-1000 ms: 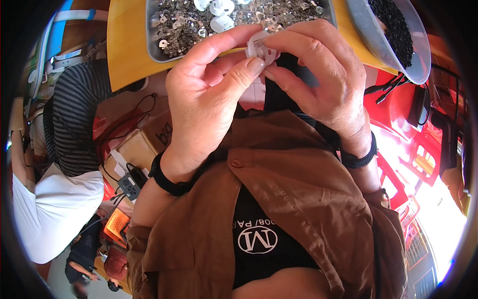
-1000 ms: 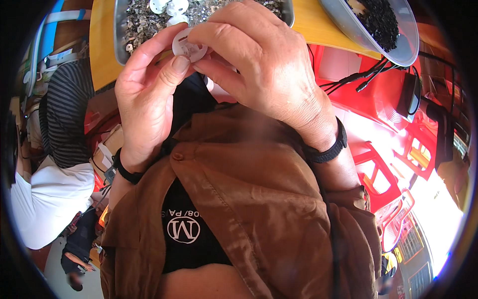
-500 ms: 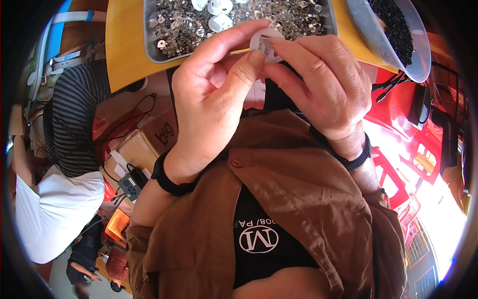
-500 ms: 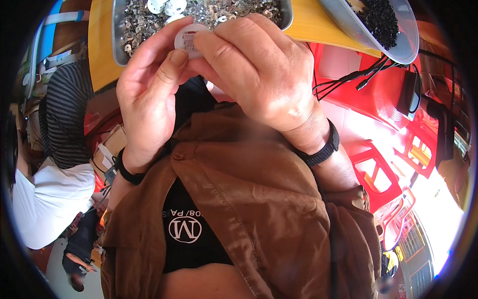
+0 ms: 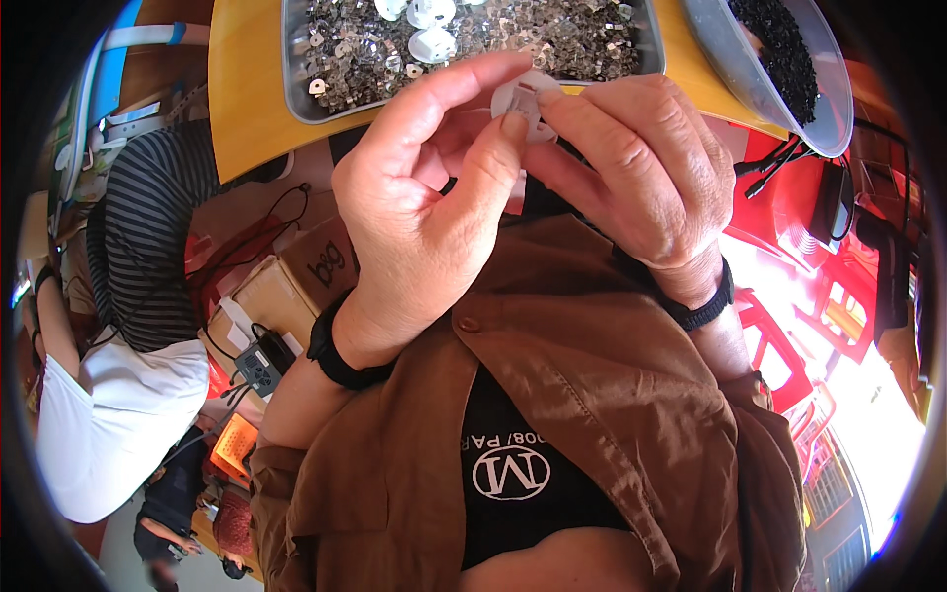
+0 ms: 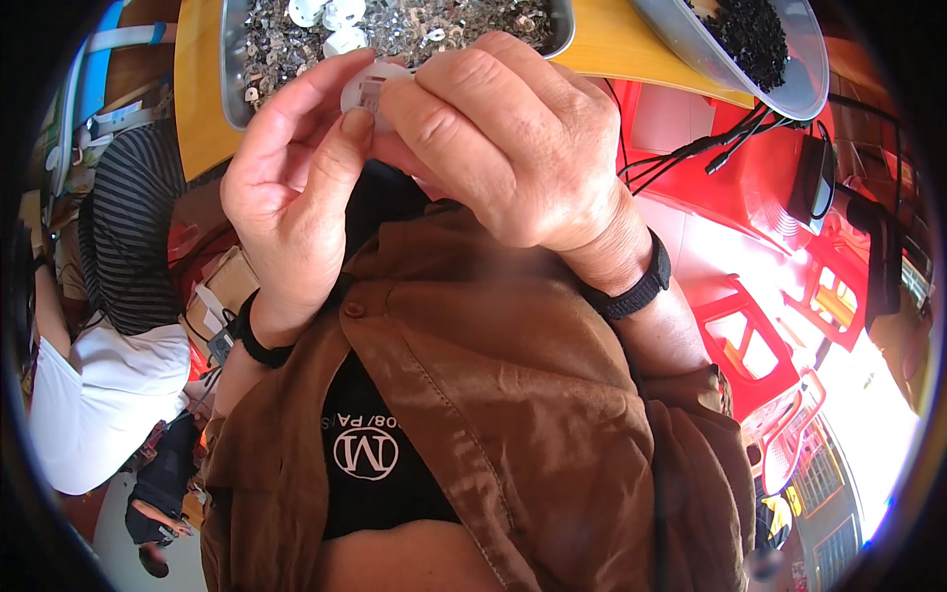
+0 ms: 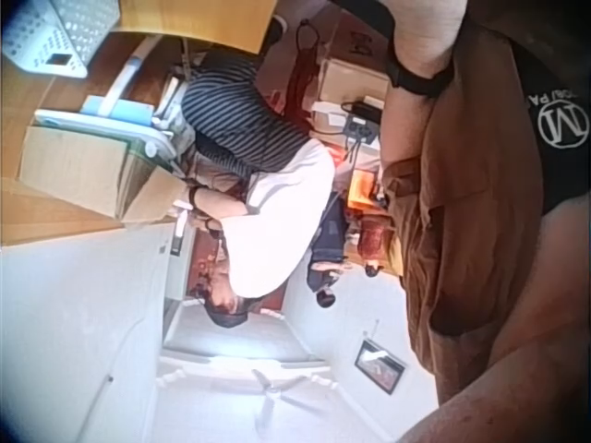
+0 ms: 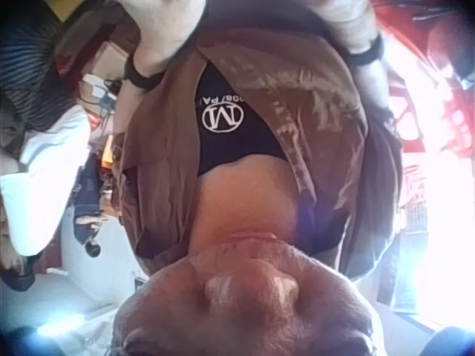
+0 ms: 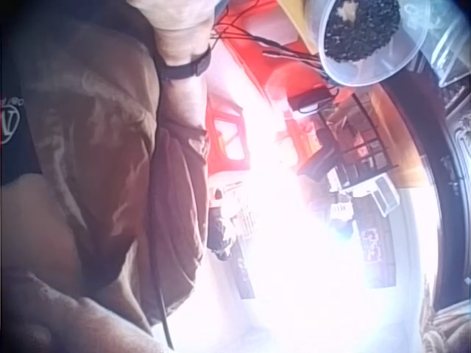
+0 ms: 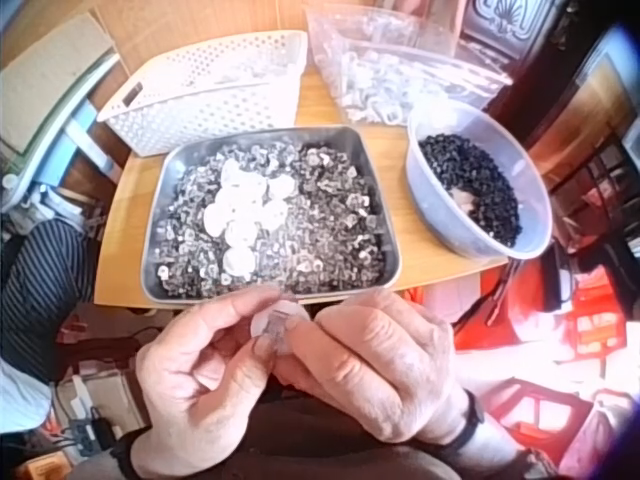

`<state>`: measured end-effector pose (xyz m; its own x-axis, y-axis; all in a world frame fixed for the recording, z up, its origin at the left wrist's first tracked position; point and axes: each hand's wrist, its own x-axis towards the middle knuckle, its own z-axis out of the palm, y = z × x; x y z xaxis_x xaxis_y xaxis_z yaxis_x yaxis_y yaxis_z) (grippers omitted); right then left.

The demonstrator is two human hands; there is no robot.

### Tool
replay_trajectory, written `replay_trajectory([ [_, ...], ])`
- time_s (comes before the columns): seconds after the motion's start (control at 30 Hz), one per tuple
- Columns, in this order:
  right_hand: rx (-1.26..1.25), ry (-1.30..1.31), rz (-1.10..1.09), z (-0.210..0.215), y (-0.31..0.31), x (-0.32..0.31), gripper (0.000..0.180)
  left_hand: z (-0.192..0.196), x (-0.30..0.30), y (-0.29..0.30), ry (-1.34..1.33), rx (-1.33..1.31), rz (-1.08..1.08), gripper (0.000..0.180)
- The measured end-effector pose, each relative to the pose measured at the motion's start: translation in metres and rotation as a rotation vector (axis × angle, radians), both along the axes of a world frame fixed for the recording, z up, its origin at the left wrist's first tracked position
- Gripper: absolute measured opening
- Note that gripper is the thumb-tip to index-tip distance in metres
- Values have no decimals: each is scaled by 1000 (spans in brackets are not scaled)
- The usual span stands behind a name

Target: Assembling small black components into white circular plastic bases.

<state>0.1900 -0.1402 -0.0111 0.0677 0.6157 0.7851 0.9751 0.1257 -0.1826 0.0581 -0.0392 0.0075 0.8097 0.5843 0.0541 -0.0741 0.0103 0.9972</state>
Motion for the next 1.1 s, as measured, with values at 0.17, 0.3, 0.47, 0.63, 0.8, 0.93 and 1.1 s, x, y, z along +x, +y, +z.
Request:
replay_trajectory([
  [0.17, 43, 105, 40, -7, 4, -2, 38, 0, 1, -1, 16, 4, 5, 28],
  [0.3, 55, 93, -24, -8, 8, -8, 31, -4, 3, -2, 0, 1, 41, 27],
  [0.47, 51, 96, -39, -11, 8, -8, 30, -7, 10, -3, -52, -115, 107, 22],
  [0.63, 3, 94, -8, -19, 11, -9, 30, -10, 10, 1, -31, -170, 133, 16],
  [0.8, -104, 439, 69, -10, 13, -12, 33, -17, 10, 7, -36, -181, 193, 17],
  [0.93, -130, 694, 38, -10, 11, -12, 36, -18, 10, 7, -32, -296, 160, 20],
  [1.1, -66, 603, 27, -15, 15, -12, 35, -13, 9, 7, -106, -373, 146, 23],
])
